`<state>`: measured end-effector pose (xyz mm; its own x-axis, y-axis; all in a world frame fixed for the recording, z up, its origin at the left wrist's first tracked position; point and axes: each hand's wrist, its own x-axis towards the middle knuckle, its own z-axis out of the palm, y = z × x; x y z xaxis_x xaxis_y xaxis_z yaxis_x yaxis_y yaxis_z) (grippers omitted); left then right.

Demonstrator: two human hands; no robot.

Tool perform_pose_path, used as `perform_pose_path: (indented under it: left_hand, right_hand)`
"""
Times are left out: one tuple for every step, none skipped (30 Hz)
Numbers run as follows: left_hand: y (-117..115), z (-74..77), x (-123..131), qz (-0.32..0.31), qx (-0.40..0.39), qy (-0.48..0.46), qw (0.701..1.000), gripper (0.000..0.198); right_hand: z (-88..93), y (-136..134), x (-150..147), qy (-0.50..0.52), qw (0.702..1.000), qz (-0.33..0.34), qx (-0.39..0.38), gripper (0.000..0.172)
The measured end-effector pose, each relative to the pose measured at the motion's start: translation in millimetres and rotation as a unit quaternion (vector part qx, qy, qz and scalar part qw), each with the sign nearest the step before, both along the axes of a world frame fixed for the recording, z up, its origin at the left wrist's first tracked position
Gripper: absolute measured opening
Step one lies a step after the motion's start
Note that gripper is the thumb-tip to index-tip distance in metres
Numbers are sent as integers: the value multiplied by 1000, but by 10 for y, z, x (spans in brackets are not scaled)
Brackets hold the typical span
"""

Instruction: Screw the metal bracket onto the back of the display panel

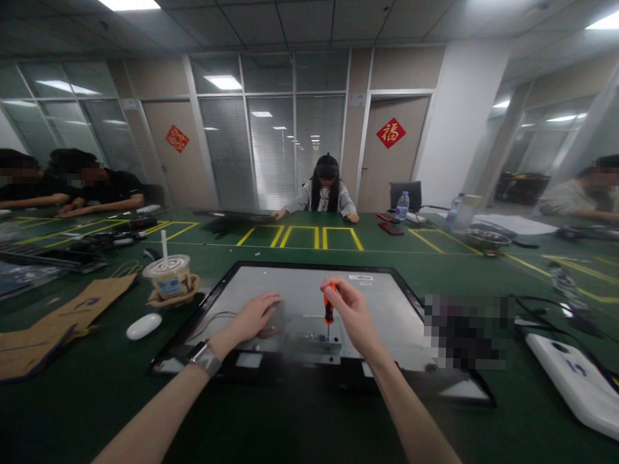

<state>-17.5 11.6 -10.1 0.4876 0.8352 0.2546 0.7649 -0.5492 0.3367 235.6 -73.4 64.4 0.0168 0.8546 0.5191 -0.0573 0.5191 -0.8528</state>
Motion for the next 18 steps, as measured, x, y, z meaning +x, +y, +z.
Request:
perform_pose_path:
  left_hand:
    - [0,2,0,0,-1,1,1000,38]
    - [0,4,-1,0,-2,1,1000,38]
    - [0,4,-1,1,-2,1,1000,38]
    - [-1,4,-1,1,-2,0,1000,38]
    - [-2,4,-2,0,-2,-1,1000,38]
    - [-3,4,-2,-1,-1,-3,1000,38]
    - [-4,5,-3,-2,0,-4,1000,38]
    - [-5,6,-5,-3,1,-5,1000,38]
    - [-6,7,-5,-3,1,-6,1000,38]
    - [-6,8,-6,-3,1,-6,1000,38]
    - [-7,9,-6,-2,0,-5,1000,37]
    - [-6,10,-5,-1,-1,-5,1000,37]
    - [-6,10,-3,0,-1,-4,1000,37]
    - [-6,10,-2,2,-2,-3,1000,37]
    - [-6,10,1,3,-2,-2,1000,37]
    - [-6,9,2,2,-2,-2,1000,37]
    - [-6,8,4,2,-1,-1,1000,37]
    - [-5,8,4,1,0,0,1000,37]
  right_hand:
    - [-4,1,8,-11,1000,-3,-5,21]
    - [-4,0,15,-19,1000,0,-10,22]
    - [0,-2,18,-24,1000,6,-13,25]
    - [8,-6,17,-25,999,15,-14,28]
    - [19,-11,12,-21,999,23,-11,29]
    - [31,-17,5,-11,999,30,-8,28]
    - [42,-22,-4,0,999,32,-3,27]
    - [50,-26,-13,8,1000,29,3,26]
    - [55,-30,-20,11,1000,22,8,25]
    - [56,-32,-23,8,1000,11,11,24]
    - [54,-33,-24,0,1000,0,11,24]
    - [50,-33,-22,-11,1000,-6,7,24]
    - [46,-33,-20,-20,1000,-3,-2,24]
    - [43,-33,-18,-22,1000,8,-13,25]
    - [42,-34,-19,-16,999,24,-24,26]
    - [45,-36,-22,-2,999,42,-29,28]
    - [52,-39,-29,17,998,56,-28,27]
    - [61,-43,-37,35,997,64,-22,26]
